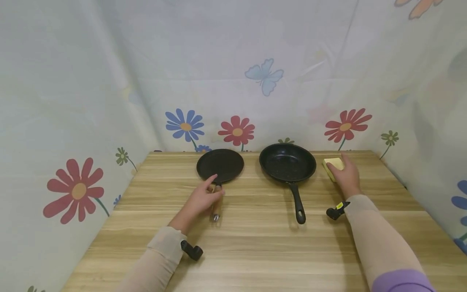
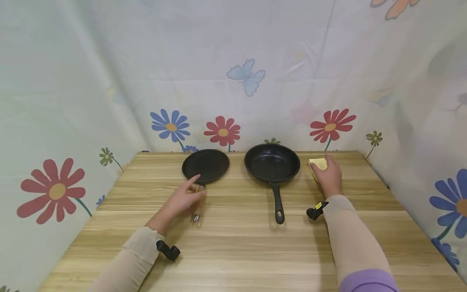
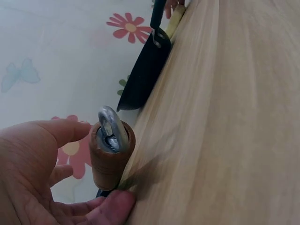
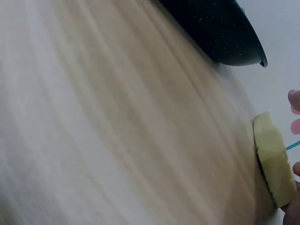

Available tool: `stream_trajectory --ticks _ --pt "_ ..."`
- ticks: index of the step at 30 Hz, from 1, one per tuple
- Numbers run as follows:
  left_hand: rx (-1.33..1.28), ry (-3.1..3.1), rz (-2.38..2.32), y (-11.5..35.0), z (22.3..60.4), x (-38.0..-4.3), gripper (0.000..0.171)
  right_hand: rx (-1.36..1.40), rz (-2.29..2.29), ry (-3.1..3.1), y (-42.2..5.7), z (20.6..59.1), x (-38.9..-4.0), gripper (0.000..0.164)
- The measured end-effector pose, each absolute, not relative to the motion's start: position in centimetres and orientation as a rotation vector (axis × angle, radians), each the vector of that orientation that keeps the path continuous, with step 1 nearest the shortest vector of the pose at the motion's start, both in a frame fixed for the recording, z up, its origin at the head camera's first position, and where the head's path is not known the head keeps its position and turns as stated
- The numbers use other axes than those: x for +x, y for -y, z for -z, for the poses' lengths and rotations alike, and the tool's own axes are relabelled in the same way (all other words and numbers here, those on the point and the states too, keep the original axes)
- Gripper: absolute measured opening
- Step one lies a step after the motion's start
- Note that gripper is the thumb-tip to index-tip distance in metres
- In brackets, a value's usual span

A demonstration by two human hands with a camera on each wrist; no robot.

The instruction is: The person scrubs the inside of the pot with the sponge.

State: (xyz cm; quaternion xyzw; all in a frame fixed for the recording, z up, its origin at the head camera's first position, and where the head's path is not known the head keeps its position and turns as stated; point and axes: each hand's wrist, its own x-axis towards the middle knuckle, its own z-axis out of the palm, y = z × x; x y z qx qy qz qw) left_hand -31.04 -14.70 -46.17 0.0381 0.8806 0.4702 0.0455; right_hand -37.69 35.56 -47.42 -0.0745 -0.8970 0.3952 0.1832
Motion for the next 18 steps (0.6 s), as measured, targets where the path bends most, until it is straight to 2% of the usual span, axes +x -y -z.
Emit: stream_trajectory --ticks 8,13,18 --pt "0.13 -2.643 -1.504 14.4 46.9 -31.0 0.078 -0.286 -1.082 2.518 -35.3 48.6 -37.2 0.069" --pt "0.166 -2.662 -1.525 14.4 47.3 -30.9 0.07 -0.31 -0.984 2.541 -35.2 49.1 -37.2 0.055" --pt "0.159 -2.662 -1.545 14.8 48.0 -31.1 0.063 -0.305 -0.925 2.566 -35.0 49.3 -37.5 0.051"
